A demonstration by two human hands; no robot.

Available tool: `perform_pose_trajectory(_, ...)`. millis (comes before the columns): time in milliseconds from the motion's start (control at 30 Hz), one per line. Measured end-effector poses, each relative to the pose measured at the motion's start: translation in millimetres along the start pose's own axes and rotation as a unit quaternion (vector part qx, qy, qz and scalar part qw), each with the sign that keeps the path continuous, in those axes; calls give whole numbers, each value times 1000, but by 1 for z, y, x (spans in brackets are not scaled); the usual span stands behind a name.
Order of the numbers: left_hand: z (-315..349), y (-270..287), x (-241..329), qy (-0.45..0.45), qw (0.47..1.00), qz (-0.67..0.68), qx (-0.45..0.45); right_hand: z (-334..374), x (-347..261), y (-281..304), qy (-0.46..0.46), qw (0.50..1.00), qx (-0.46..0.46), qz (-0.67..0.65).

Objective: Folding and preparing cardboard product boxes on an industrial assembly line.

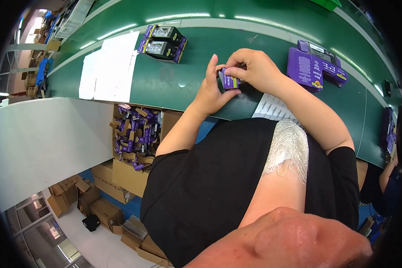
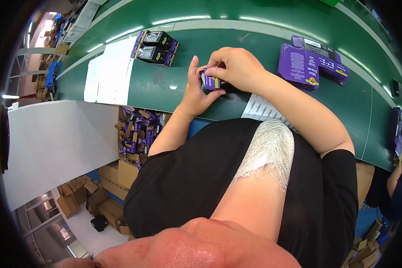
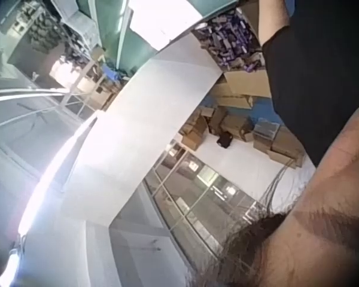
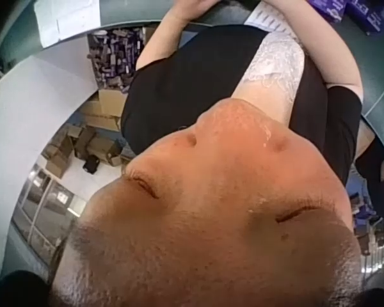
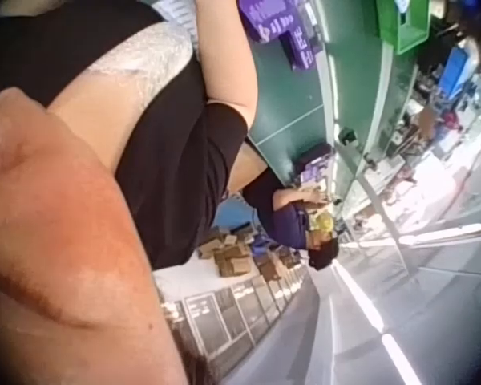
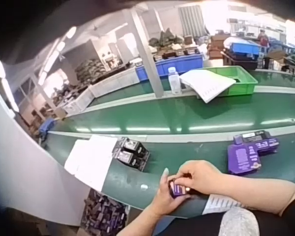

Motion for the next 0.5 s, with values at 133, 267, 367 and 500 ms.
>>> perform_pose_trajectory(133,-2,2,-1,-18,999,-27,-41,3,1,-1,-77,997,-21,3)
perform_pose_trajectory(267,-6,2,2,-47,996,-17,-73,8,-1,-1,-40,997,22,57)
perform_pose_trajectory(367,-18,6,24,-55,988,-133,-47,3,6,-2,-149,989,-9,-5)
perform_pose_trajectory(500,-23,16,40,-14,983,-176,-44,11,17,-14,-185,972,-20,-146)
Point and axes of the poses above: each hand's wrist, its own z-axis away from the middle knuckle, its own y-axis out of the back of the hand, x = y × z, the point moved 3 cm from there along -z, towards the middle knuckle, and after that the axes turned 10 degrees about -y, right-handed, at the moved point
